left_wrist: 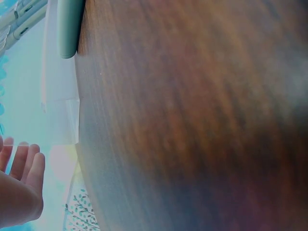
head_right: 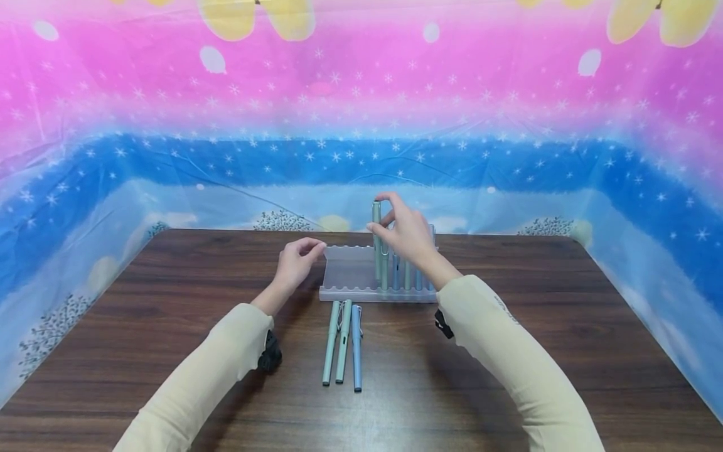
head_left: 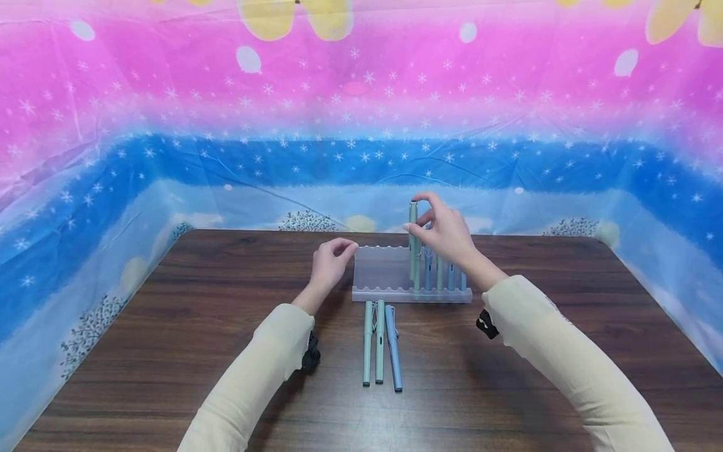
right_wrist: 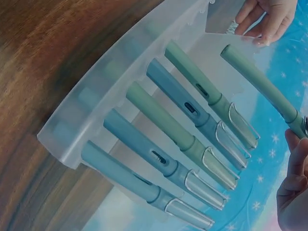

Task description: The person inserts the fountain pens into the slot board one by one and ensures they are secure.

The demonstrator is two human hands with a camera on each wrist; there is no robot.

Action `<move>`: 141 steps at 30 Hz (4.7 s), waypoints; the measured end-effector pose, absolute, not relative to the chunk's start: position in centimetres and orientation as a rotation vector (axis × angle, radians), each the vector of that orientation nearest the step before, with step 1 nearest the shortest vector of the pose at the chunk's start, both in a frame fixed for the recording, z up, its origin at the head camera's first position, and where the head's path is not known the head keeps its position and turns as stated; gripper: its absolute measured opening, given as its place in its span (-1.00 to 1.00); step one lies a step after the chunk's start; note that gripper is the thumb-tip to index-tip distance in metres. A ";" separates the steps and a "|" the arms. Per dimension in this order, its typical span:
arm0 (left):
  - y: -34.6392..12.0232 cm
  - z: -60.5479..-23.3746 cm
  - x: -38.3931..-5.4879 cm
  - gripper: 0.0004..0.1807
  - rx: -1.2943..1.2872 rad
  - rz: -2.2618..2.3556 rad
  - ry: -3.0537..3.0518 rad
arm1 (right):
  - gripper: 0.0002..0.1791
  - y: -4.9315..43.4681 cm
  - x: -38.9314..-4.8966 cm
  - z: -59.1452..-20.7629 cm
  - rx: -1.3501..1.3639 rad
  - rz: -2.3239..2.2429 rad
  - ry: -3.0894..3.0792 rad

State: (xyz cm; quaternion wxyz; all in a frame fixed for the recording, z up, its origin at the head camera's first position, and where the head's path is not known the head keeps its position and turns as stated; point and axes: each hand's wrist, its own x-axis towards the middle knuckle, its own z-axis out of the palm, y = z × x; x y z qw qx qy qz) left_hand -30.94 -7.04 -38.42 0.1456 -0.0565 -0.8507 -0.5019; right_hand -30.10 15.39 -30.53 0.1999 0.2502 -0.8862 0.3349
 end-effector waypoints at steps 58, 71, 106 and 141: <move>-7.0 -38.6 -30.9 -0.79 -0.167 -1.441 -2.444 | -0.39 15.8 -30.3 -35.5 0.692 0.907 -2.636; -7.1 -38.5 -30.9 -0.79 -0.163 -1.449 -2.446 | -0.42 15.6 -30.5 -34.8 0.623 0.899 -2.699; -7.0 -38.5 -30.9 -0.78 -0.158 -1.446 -2.449 | -0.41 15.7 -30.4 -35.1 0.620 0.934 -2.630; -7.0 -38.4 -30.9 -0.79 -0.148 -1.456 -2.445 | -0.63 15.8 -25.4 -38.4 0.734 1.135 -2.692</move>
